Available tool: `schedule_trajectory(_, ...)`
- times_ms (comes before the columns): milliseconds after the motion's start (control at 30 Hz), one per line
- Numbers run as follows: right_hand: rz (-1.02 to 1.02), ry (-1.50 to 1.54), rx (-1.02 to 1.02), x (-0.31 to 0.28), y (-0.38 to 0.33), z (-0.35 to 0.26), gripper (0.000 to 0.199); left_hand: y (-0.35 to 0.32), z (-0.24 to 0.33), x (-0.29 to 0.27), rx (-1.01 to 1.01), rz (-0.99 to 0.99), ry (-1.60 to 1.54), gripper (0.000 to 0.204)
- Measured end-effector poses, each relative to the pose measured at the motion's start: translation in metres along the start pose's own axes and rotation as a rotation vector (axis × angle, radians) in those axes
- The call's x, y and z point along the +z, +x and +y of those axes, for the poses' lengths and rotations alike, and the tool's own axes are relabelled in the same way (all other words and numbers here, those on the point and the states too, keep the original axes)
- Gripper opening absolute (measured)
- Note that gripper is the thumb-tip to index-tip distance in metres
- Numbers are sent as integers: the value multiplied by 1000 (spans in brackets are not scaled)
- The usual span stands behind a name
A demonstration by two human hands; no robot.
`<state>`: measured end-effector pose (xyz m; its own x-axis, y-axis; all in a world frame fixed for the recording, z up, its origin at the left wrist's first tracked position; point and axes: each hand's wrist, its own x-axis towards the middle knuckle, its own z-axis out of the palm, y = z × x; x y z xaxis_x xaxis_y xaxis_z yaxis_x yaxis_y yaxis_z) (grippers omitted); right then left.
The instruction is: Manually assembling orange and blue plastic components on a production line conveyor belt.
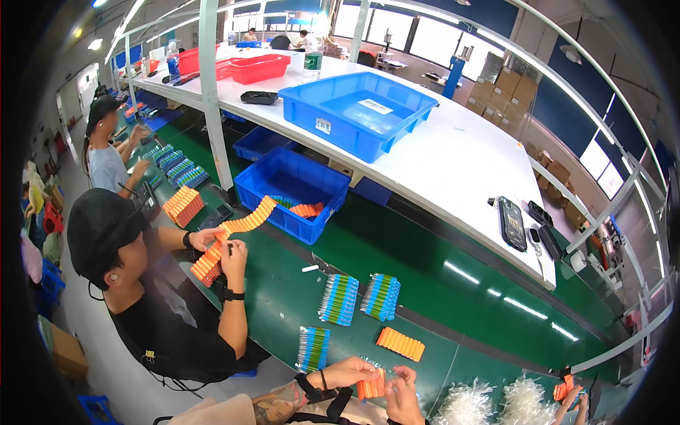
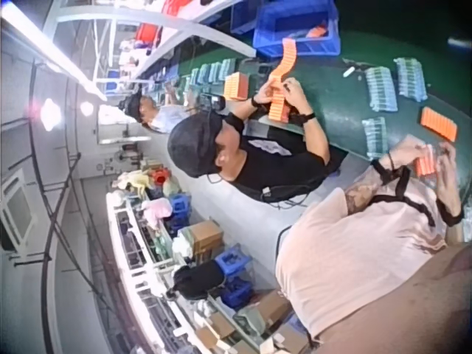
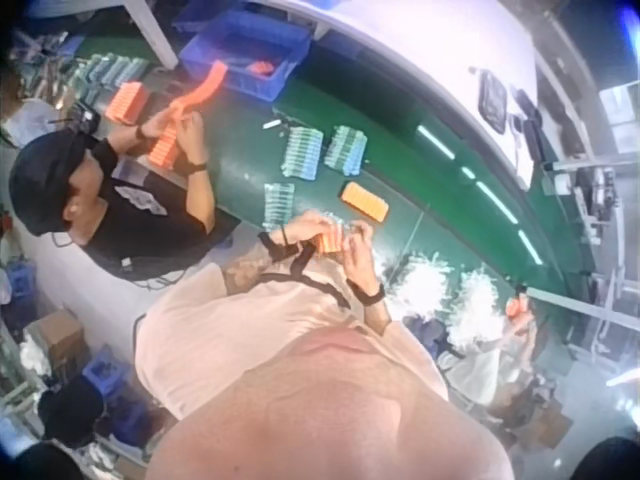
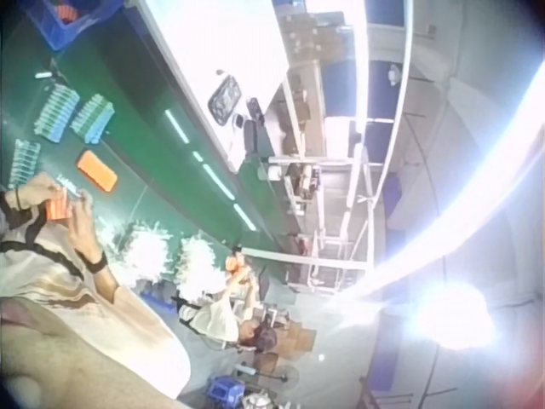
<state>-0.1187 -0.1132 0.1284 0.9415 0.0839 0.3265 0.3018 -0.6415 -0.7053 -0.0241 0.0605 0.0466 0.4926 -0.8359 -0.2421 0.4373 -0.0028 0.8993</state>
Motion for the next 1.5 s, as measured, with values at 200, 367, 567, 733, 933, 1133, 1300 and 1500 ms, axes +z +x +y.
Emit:
schedule_trajectory(200,39,331,228,-12,-1,-37,20,3,-9,-38,92,267,-109,25)
schedule_trajectory(367,185,353,387,-71,-5,-13,16,-34,9,-76,240,737,-306,22)
schedule_trajectory(567,296,-995,756,-143,-135,187,10,-57,-1,-83,235,755,-244,24)
schedule_trajectory(733,-334,-1196,940,-105,-237,280,36,-44,-8,-67,178,641,-320,23)
schedule_trajectory(933,60,-806,590,-89,-168,226,15,-28,-8,-53,157,497,-207,23)
schedule_trajectory(1133,-15,603,899,7,-87,138,42,-4,-16,-8,93,0,-48,34)
schedule_trajectory(1300,-176,1469,1047,42,-62,82,50,-7,-16,6,47,-231,59,39)
schedule_trajectory(1500,-311,1214,925,36,-61,96,17,-31,-18,0,-20,-248,117,38)
